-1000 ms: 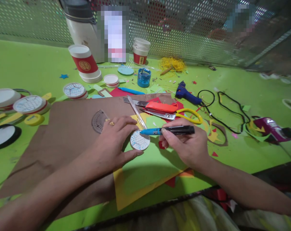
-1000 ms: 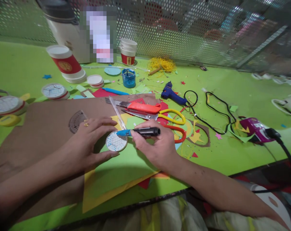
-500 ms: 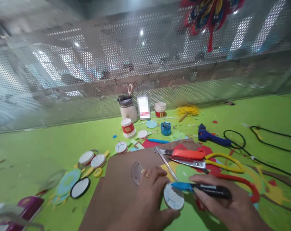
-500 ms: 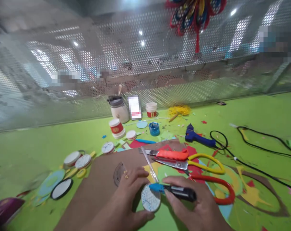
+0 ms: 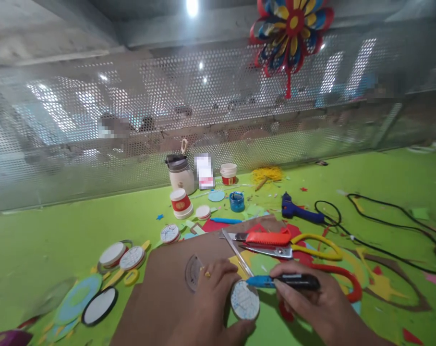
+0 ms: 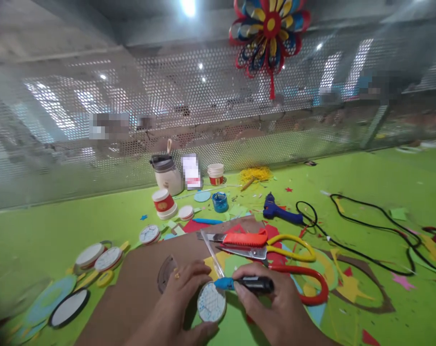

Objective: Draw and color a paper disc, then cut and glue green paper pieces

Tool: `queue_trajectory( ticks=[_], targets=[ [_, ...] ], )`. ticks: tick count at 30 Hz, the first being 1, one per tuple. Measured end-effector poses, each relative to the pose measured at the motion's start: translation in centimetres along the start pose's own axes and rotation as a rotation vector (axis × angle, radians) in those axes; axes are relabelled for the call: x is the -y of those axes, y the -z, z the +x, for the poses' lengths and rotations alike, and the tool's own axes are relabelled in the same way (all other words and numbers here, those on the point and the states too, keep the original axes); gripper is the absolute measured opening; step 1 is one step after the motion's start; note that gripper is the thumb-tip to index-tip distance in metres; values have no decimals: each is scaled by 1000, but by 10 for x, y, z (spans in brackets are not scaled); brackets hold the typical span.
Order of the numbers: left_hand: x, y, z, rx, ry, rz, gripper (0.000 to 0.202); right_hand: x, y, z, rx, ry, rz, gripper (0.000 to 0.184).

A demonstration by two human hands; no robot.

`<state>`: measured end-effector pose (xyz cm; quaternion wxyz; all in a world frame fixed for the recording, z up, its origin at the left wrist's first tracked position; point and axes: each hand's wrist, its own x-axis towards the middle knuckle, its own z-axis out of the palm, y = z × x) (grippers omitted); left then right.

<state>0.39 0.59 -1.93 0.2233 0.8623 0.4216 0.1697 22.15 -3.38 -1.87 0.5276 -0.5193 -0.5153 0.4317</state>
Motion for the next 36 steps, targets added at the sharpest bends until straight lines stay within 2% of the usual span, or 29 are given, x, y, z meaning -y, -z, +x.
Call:
queue_trajectory(
  ticks=[9, 15, 19, 23, 26, 28, 36],
  targets=[
    [31, -20, -1, -149, -134, 54, 60, -5, 2, 4, -7, 3, 44, 25],
    [27, -22, -4, -215, -163, 42, 60, -1, 1, 4, -10, 28, -23, 22],
    [21, -11, -4, -156, -177, 53, 69, 0, 1, 4, 5, 27, 9, 24],
    [8, 4, -3, -4, -168, 57, 65, 1, 3, 3, 15, 2, 62, 25],
    [-5, 11, -1, -20, -80, 29, 59, 5, 6, 1, 35, -31, 85, 25],
    [-9, 12, 1, 10, -49, 8, 47, 6, 9, 2, 53, -30, 74, 25],
    [6, 1, 10, 25, -117, -8, 41, 5, 23, 10, 145, -50, 167, 20]
  ],
)
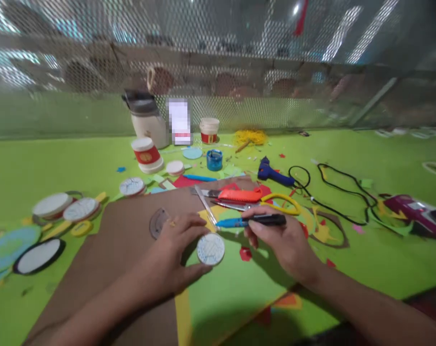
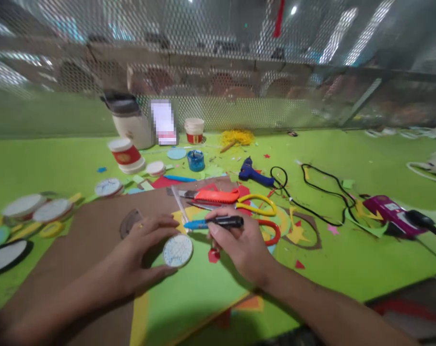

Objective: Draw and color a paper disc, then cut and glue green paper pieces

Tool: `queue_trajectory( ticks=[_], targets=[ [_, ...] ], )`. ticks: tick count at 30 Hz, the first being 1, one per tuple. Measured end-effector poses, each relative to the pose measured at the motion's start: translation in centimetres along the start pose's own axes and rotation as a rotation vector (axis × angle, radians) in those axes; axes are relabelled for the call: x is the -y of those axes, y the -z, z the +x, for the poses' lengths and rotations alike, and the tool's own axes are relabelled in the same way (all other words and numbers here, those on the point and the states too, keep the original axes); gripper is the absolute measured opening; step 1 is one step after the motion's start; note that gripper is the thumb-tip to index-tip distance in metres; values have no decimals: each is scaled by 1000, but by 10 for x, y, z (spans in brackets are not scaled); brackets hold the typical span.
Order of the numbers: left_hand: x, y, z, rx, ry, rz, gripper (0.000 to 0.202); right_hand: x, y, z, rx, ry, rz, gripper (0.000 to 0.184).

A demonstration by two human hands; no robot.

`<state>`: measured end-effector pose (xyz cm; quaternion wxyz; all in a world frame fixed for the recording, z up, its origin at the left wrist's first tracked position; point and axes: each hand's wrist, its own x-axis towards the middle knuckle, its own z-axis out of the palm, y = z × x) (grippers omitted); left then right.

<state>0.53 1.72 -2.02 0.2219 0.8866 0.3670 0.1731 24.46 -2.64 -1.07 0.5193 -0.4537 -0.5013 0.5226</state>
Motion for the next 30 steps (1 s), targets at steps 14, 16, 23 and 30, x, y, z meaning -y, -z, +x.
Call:
queue_trajectory(
  ticks=[14, 16, 23, 30],
  targets=[
    [5, -9, 1, -52, -52, 52, 43, 4, -7, -8, -22, 121, -363, 12],
    [4, -10, 1, -60, -47, 54, 43, 4, -8, -8, -36, 117, -391, 14],
    [-2, -6, 4, -16, -5, 66, 45, 6, -11, -8, 12, 164, -398, 11],
    [-1, -7, 3, -15, -13, 77, 45, 5, -12, -8, 34, 202, -445, 11]
  ],
)
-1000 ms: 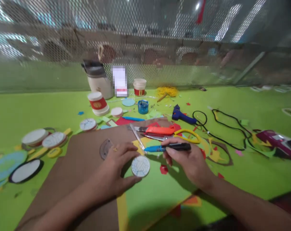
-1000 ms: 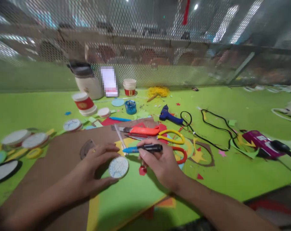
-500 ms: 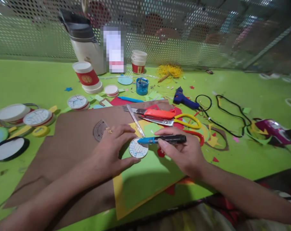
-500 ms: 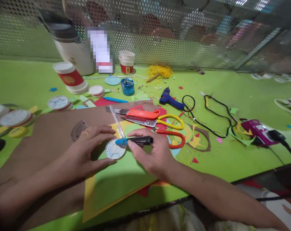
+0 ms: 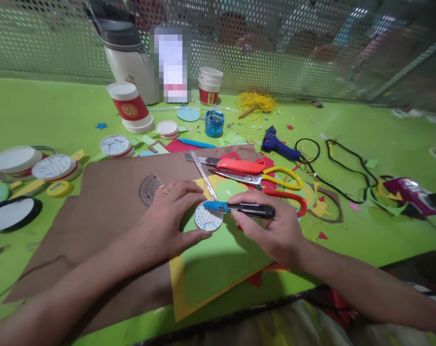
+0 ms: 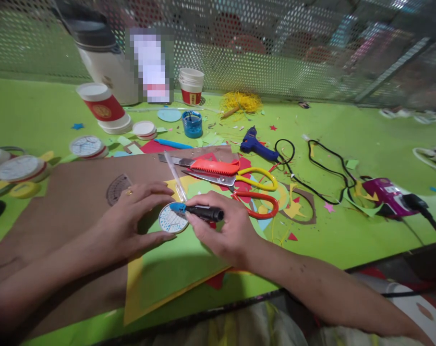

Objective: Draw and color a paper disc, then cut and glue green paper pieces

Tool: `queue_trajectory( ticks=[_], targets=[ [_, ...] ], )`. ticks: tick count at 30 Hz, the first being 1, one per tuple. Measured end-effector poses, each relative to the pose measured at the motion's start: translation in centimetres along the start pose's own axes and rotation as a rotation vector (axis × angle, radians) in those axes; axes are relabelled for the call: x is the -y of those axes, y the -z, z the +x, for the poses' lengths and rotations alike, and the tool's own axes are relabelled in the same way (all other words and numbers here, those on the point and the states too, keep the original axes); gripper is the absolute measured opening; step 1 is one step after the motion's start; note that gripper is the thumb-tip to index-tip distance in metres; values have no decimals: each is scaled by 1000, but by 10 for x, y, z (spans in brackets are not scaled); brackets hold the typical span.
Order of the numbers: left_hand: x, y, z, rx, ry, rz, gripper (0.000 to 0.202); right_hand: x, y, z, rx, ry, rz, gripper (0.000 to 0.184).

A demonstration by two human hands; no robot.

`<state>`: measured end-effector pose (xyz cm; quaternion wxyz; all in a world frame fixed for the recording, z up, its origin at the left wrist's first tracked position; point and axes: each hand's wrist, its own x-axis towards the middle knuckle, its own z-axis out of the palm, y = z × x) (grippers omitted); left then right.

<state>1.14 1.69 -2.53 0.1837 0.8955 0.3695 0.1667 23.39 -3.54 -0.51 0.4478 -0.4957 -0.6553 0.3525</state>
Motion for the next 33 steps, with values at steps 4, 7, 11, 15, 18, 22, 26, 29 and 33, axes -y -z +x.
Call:
queue_trajectory(
  ticks=[4, 7, 11, 15, 18, 22, 26, 29, 33],
  targets=[
    [0, 0, 1, 16, 12, 1, 46, 0, 0, 1, 11, -3, -23, 11],
    [-1, 0, 1, 13, 10, 1, 46, 0, 2, 0, 0, -24, -33, 10],
    [0, 0, 1, 11, 9, -8, 45, 0, 3, -1, -74, -40, -22, 8],
    [2, -1, 0, -9, -1, -20, 47, 0, 1, -1, -73, -55, -15, 8],
    [2, -2, 0, -11, -8, -22, 46, 0, 0, -1, -39, -55, -21, 8],
    [1, -2, 1, -24, -27, -11, 44, 2, 1, 0, -22, -51, -29, 8],
    [1, -1, 1, -23, -37, -8, 45, 3, 2, -1, -60, -28, -45, 8],
    [2, -1, 0, -15, -38, -7, 46, 4, 2, -2, -111, -7, -32, 9],
    [4, -3, 1, -18, -37, -4, 47, 4, 2, -2, -104, 3, -29, 9]
  ],
)
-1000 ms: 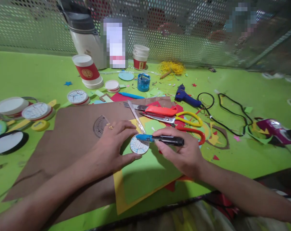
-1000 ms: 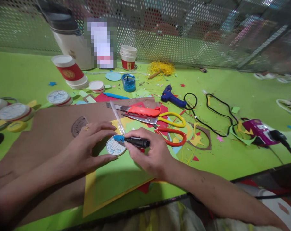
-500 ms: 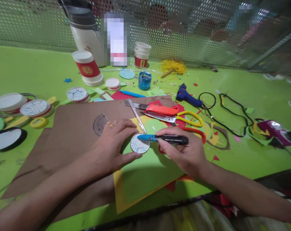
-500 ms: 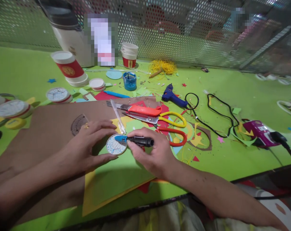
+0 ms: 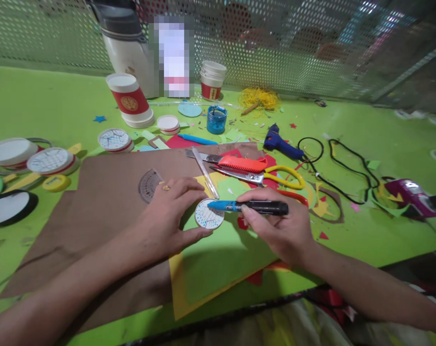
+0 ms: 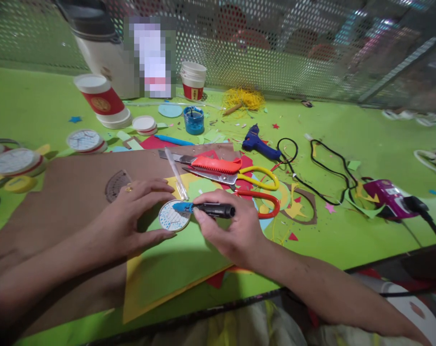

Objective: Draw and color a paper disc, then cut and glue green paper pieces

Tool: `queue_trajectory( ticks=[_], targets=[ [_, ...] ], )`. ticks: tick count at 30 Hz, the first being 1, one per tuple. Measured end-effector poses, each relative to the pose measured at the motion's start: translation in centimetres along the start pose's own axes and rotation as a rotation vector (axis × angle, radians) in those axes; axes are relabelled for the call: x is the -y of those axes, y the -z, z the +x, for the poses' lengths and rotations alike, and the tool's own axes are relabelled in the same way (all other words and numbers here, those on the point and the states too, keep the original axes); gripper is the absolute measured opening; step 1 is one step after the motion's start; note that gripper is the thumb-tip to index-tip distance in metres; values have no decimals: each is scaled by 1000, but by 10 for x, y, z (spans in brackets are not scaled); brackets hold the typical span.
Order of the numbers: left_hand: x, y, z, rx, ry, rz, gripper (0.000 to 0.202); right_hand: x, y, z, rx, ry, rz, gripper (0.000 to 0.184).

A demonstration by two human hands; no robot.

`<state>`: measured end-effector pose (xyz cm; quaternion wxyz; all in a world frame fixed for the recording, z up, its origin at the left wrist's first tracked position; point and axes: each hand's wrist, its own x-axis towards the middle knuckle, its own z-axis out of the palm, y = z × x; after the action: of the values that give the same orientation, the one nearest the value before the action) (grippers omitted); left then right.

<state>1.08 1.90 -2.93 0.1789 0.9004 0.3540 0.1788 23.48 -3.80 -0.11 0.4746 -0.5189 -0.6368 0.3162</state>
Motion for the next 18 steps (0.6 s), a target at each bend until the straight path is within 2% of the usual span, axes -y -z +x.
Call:
queue_trajectory(
  ticks=[11, 18],
  targets=[
    [-2, 3, 0, 7, -7, 9, 46, -1, 0, 3, 34, 23, -51, 9],
    [-3, 4, 1, 23, 14, -1, 47, -7, 1, 1, -30, 30, 18, 11]
  ],
)
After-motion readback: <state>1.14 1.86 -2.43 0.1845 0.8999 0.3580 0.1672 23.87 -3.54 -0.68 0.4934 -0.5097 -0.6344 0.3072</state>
